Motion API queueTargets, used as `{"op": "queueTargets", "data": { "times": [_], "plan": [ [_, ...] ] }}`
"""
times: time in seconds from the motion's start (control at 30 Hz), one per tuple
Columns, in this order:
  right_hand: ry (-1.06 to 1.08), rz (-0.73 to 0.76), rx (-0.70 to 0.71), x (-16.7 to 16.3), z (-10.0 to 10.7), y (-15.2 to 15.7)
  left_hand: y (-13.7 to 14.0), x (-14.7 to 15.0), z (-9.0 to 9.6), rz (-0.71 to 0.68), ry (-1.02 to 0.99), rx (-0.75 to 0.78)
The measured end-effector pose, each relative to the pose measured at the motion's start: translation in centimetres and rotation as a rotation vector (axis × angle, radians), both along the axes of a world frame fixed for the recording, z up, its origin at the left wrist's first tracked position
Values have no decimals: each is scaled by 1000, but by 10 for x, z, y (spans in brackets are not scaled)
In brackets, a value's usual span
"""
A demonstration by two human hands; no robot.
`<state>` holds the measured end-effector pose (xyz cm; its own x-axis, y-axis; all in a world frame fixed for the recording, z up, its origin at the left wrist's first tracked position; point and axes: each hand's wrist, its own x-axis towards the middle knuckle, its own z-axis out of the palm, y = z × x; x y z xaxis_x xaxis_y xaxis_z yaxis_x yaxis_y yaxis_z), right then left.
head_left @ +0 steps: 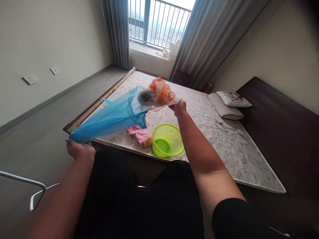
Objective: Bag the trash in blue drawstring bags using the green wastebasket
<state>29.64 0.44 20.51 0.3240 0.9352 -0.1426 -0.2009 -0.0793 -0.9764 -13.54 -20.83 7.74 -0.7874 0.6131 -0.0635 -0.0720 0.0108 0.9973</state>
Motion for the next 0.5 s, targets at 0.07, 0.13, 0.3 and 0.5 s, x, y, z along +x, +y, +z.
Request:
{"op": "queueTargets", "data": {
  "times": [0.07,0.13,0.3,0.5],
  "plan": [
    [55,-59,-50,-7,-9,18,-6,8,-9,113,-142,-94],
    [25,-53,-132,-16,-25,25,-9,18,-19,91,-184,-174],
    [-83,-5,-277,-33,-66,16,-6,35,-44,-144,-92,-310],
    [-229,95,-240,-57,-78,-20,4,28,-42,-525,179,-611]
  ]
}}
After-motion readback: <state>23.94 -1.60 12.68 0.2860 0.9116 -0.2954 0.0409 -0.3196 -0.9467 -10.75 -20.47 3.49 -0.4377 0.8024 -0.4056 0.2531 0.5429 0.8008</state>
